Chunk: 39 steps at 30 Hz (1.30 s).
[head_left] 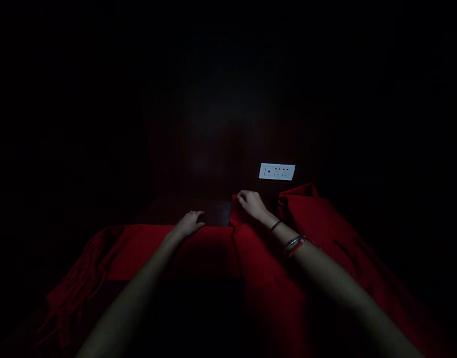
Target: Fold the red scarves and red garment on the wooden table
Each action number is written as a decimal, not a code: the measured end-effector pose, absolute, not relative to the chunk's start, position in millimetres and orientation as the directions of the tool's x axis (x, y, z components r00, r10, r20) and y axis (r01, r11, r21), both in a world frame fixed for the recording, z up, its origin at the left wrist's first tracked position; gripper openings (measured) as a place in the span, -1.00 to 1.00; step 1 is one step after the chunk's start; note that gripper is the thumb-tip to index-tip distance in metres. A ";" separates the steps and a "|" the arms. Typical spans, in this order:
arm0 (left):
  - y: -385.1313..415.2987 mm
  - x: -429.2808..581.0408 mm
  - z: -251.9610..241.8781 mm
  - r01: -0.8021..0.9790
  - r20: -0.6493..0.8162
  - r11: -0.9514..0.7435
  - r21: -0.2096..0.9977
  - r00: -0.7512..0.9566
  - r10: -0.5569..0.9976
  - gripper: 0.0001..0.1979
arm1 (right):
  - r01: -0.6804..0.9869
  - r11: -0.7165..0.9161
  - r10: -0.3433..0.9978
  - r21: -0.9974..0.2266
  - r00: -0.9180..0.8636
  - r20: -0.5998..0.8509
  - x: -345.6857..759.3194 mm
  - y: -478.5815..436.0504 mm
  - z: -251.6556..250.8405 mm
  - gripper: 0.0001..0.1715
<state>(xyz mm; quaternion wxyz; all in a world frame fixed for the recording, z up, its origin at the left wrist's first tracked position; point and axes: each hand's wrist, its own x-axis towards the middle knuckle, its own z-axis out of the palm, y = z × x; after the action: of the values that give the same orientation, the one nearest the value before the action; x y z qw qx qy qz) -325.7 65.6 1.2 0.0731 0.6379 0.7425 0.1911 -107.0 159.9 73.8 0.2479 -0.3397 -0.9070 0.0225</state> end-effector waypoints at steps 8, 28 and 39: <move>-5.0 -380.3 -24.7 0.963 0.147 0.235 0.135 -0.254 0.956 -0.53 | 0.300 0.953 0.279 0.041 -0.922 0.269 -127.9 64.3 -17.5 -0.76; -57.0 -389.0 23.1 0.740 0.428 0.672 0.019 -0.613 0.664 -0.65 | 0.302 0.920 0.362 -0.251 -0.900 0.243 -168.0 83.2 10.8 -0.75; -61.9 -396.8 39.8 0.531 0.059 0.691 0.490 -0.811 0.582 -0.65 | 0.354 0.352 0.566 -0.866 -0.818 -0.104 -243.4 70.9 13.0 -0.82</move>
<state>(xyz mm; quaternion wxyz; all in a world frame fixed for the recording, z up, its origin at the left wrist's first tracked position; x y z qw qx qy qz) -396.8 -61.9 39.8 0.0503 0.3031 0.9181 0.2502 -243.4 70.9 13.0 0.1073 -0.2821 -0.8153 0.4943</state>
